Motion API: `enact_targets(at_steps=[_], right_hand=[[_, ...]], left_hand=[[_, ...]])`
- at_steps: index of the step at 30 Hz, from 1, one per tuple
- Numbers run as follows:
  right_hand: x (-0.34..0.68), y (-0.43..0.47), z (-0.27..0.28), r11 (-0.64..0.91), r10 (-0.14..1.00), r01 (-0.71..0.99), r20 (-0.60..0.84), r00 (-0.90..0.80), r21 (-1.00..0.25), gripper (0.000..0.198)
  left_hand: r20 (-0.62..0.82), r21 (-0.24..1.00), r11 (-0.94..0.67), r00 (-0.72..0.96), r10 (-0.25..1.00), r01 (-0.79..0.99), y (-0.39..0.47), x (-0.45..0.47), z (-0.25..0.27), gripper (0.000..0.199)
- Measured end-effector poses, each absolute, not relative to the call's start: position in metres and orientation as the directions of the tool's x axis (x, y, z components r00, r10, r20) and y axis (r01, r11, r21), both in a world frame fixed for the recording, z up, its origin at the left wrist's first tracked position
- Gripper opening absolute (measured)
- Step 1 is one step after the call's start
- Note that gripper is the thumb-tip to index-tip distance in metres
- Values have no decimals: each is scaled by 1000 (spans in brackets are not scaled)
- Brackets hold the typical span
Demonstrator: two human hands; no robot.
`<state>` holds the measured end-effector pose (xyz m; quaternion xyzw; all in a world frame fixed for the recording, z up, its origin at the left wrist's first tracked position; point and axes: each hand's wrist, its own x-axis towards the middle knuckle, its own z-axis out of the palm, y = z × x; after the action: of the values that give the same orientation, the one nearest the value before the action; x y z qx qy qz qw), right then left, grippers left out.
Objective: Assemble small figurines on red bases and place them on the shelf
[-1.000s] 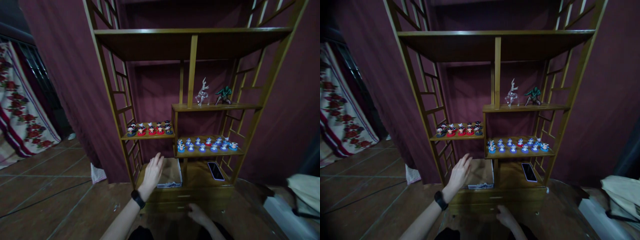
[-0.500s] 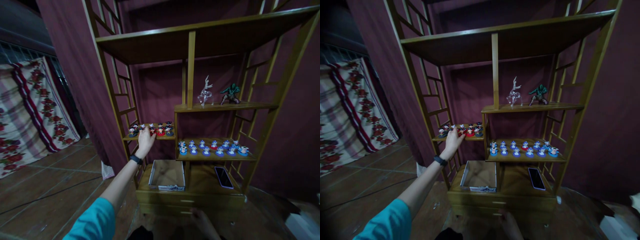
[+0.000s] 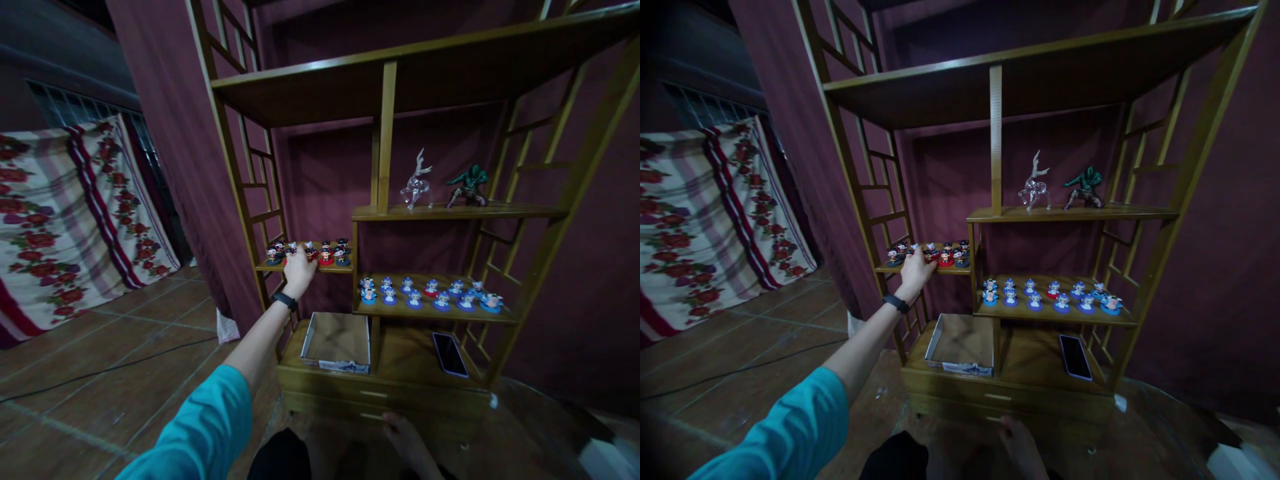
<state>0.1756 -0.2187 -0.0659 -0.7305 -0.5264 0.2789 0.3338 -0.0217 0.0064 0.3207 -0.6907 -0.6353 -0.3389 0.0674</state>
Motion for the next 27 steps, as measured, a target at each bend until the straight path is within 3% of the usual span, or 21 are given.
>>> enact_targets(at_steps=[17, 27], right_hand=[[180, -229, -54, -242, 964, 633, -106, 245, -736, 34], [177, -233, -44, -213, 976, 721, -107, 191, -659, 33]], left_hand=[[563, 375, -171, -78, 823, 911, 11, -22, 315, 61], [622, 338, -170, -85, 778, 926, 10, -20, 310, 55]])
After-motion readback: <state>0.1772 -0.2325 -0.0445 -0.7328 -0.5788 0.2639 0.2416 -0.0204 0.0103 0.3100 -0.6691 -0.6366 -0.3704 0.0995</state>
